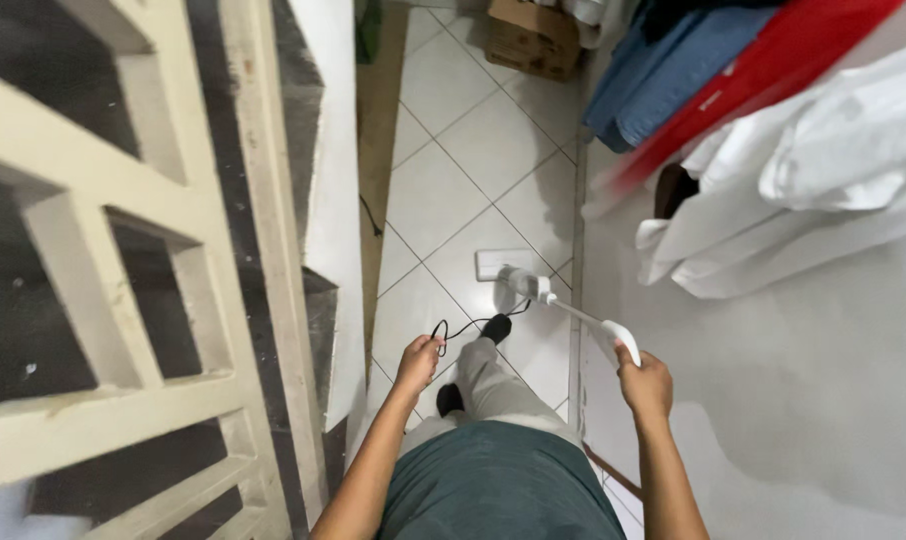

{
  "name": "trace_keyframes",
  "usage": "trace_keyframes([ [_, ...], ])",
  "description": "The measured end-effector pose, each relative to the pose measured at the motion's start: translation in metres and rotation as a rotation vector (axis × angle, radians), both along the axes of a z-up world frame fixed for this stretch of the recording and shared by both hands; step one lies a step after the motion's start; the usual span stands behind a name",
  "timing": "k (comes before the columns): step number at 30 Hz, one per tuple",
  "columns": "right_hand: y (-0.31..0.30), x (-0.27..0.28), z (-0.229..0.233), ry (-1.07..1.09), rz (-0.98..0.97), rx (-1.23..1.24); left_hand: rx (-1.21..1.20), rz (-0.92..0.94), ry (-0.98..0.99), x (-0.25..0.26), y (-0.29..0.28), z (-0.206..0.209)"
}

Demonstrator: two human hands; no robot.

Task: The person uses a vacuum cleaner to clean the tile floor of a hallway and a bedroom, moving through doorway and around a bed while managing the power cord.

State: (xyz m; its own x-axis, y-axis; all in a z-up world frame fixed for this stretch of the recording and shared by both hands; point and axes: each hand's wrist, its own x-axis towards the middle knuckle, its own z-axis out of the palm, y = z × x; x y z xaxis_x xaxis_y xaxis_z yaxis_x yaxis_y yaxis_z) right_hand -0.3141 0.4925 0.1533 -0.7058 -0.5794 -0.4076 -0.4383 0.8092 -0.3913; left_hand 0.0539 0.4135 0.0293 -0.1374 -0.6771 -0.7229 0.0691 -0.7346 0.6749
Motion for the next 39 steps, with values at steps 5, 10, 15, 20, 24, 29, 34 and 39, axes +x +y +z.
trace_keyframes([
  [5, 0.019, -0.022, -0.006, 0.023, -0.126, -0.006, -0.042, -0.146, -0.068, -0.034, -0.021, 0.022],
  [10, 0.001, -0.026, -0.038, 0.022, -0.171, -0.131, -0.064, -0.191, -0.032, -0.066, -0.052, 0.025],
  [15, -0.051, -0.014, -0.057, -0.059, -0.162, -0.246, -0.045, -0.177, -0.008, -0.091, -0.09, 0.023],
  [20, -0.121, -0.02, -0.081, -0.135, -0.081, -0.217, 0.007, -0.217, 0.048, -0.103, -0.128, 0.023],
  [24, -0.183, -0.029, -0.111, 0.009, 0.048, -0.265, 0.053, -0.194, 0.053, -0.114, -0.158, 0.011],
  [29, -0.263, -0.034, -0.122, -0.059, -0.048, -0.242, 0.088, -0.126, 0.096, -0.12, -0.188, -0.004],
  [34, -0.348, -0.042, -0.141, -0.004, -0.104, -0.223, -0.18, -0.208, 0.186, -0.129, -0.209, -0.002],
  [39, -0.413, -0.055, -0.171, -0.01, -0.077, -0.272, -0.123, -0.211, 0.169, -0.138, -0.229, 0.015],
])
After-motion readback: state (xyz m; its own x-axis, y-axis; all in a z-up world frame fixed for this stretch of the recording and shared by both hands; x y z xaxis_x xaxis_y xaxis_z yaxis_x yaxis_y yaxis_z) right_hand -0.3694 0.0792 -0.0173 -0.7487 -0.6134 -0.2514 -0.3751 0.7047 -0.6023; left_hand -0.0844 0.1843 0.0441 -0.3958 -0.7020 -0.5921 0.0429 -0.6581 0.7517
